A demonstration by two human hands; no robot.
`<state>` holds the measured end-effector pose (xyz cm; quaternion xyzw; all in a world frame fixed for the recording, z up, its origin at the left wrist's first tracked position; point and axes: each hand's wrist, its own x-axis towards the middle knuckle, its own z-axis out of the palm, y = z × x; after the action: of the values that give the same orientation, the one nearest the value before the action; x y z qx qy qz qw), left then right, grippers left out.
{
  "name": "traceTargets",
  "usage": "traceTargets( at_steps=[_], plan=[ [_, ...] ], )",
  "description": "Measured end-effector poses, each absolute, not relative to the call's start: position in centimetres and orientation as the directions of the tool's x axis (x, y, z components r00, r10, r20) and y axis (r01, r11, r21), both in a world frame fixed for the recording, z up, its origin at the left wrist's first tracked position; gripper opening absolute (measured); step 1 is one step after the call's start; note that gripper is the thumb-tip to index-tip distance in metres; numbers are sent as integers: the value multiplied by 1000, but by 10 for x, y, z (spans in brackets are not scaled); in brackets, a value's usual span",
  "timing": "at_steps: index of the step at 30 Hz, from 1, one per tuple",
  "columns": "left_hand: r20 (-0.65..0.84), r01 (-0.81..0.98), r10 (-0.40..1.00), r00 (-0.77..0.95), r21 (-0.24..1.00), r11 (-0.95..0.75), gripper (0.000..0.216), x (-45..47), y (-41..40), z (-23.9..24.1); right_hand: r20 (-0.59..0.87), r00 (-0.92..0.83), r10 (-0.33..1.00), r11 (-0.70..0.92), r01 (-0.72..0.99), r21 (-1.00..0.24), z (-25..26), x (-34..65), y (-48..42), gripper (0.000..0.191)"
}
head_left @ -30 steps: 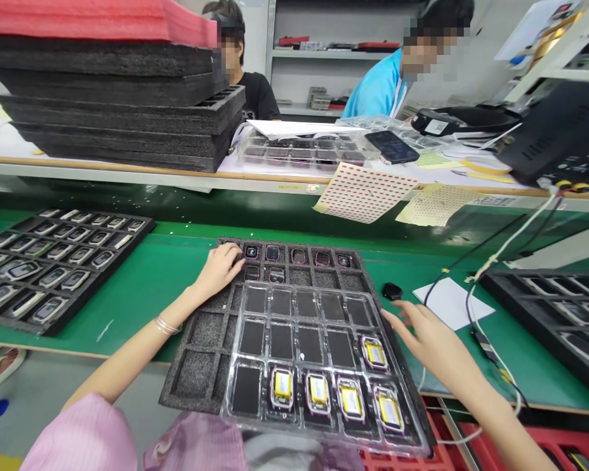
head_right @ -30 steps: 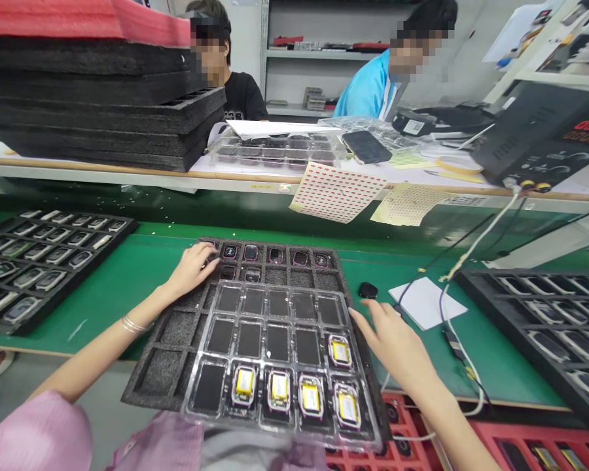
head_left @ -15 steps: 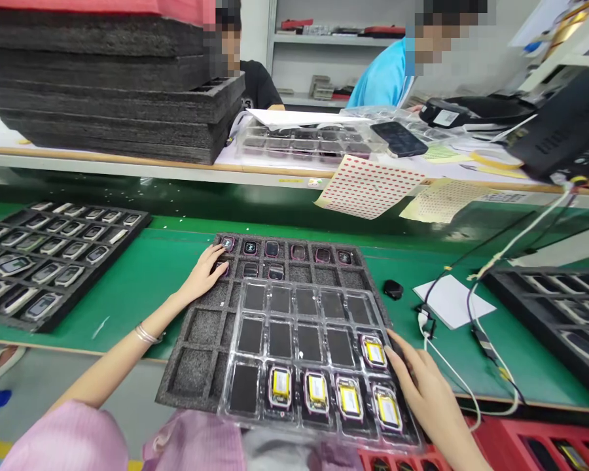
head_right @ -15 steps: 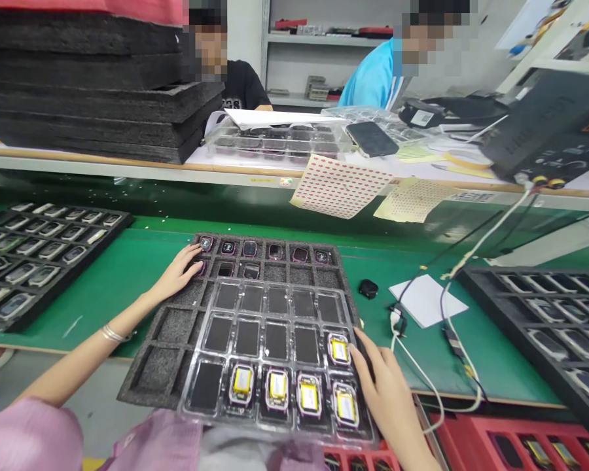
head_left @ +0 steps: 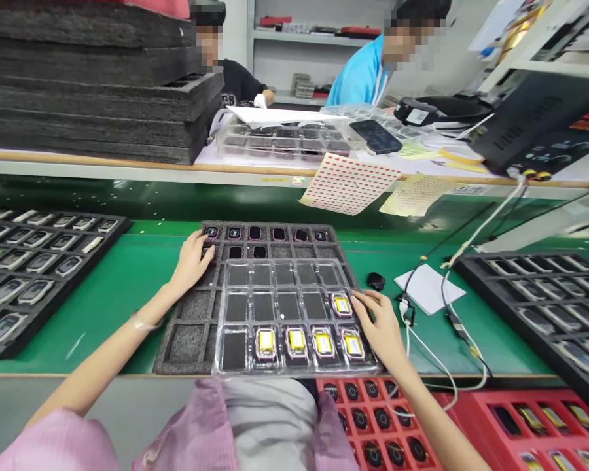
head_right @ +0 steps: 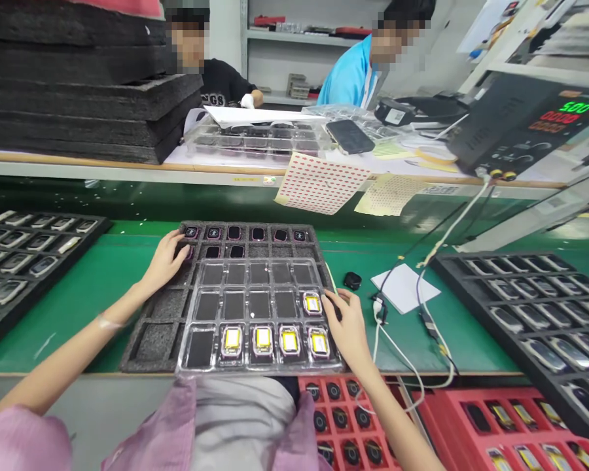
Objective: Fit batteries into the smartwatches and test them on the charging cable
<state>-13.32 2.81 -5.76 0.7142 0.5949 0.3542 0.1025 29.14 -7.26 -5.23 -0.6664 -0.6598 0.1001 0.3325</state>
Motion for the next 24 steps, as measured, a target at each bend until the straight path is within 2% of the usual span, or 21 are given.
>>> traceTargets(
  at_steps=[2,4,7,12,15,18,20,22,24],
  plan=[
    [341,742,933,116,595,-310,48,-116,-3,-52,331,70,941,139,810,-569,-50,287,-75,50],
    [204,686,957,207,667,-291,53,-98,-40,-48,324,49,945,157,799,-580,-46,279,-82,47],
    [80,661,981,178,728,-180,58,-79,-84,-47,309,26,951,173,783,-597,-38,265,-98,41],
    [66,687,983,168,708,-165,53,-76,-100,-46,301,-5,954,172,830,-531,-34,257,-123,35],
    [82,750,968,236,619,-235,49,-81,-99,-44,300,-71,951,195,892,-408,-29,267,-127,34],
    [230,794,908,351,442,-418,42,-82,-105,-34,320,-229,920,329,894,-305,-13,277,-126,29],
    [294,717,779,554,307,-625,38,-82,-115,-28,259,-432,864,494,828,-265,2,279,-125,25],
    [270,519,557,786,202,-830,39,-85,-123,-27,153,-594,790,613,757,-227,16,277,-125,22],
    [325,395,409,853,110,-912,40,-91,-127,-35,65,-639,766,642,755,-138,24,273,-124,19]
  ],
)
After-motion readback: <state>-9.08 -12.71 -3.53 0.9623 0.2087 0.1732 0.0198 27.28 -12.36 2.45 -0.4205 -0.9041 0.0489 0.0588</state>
